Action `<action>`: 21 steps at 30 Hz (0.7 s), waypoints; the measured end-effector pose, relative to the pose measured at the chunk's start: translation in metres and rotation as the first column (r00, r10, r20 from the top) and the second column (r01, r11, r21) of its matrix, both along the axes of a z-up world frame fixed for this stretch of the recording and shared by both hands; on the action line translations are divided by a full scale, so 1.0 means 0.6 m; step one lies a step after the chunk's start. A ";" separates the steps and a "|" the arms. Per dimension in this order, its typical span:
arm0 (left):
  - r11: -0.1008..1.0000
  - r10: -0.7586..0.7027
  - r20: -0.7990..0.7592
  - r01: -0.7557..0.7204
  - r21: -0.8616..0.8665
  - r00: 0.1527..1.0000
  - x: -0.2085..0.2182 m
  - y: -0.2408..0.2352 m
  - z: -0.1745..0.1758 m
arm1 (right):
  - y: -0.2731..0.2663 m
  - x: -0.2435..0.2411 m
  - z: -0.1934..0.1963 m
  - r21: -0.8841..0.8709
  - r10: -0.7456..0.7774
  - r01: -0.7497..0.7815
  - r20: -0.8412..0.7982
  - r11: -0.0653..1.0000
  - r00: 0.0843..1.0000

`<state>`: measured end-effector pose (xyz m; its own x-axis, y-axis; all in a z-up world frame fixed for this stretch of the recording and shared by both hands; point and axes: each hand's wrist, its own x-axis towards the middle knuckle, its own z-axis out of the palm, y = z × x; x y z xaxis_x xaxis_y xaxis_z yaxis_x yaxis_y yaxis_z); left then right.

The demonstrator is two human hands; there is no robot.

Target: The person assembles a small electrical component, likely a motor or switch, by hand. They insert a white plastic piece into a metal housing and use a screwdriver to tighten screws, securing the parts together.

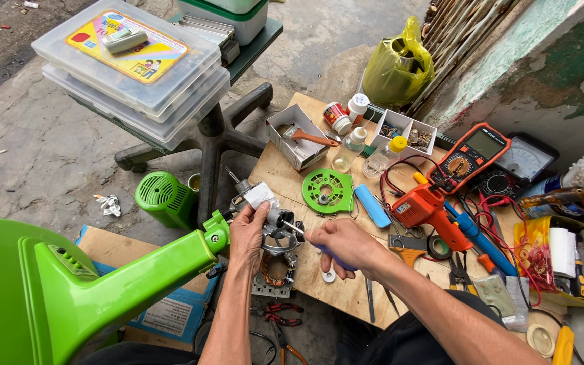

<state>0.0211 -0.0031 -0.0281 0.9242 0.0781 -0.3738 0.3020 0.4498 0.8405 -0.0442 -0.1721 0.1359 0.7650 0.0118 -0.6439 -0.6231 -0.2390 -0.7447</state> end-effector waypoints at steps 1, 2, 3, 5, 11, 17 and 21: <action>1.000 0.003 0.002 -0.003 0.003 1.000 0.002 0.001 0.007 | 0.002 -0.003 0.008 0.003 0.003 -0.003 0.002 1.000 1.000; 0.999 -0.006 0.020 0.005 0.046 1.000 0.004 0.002 0.013 | 0.003 -0.005 0.015 -0.070 0.053 -0.050 0.050 0.996 0.997; 0.996 -0.018 0.033 0.015 0.087 0.999 0.003 0.001 0.019 | 0.003 -0.011 0.022 -0.145 0.104 -0.090 0.090 0.985 0.991; 0.994 -0.011 0.020 0.009 0.109 1.000 -0.005 -0.003 0.043 | -0.003 -0.018 0.002 -0.162 0.108 -0.089 0.113 0.983 0.988; 0.943 0.002 -0.002 -0.001 0.334 1.000 -0.002 0.000 0.041 | -0.024 -0.037 -0.053 -0.346 0.221 -0.127 0.249 0.929 0.943; 0.936 0.028 -0.101 0.010 0.353 0.995 -0.012 -0.006 0.078 | -0.029 -0.068 -0.073 -0.634 0.483 -0.166 0.369 0.755 0.794; 0.946 0.040 -0.250 0.044 0.321 0.968 -0.013 -0.013 0.104 | -0.032 -0.077 -0.110 -0.825 0.700 0.064 0.514 0.561 0.496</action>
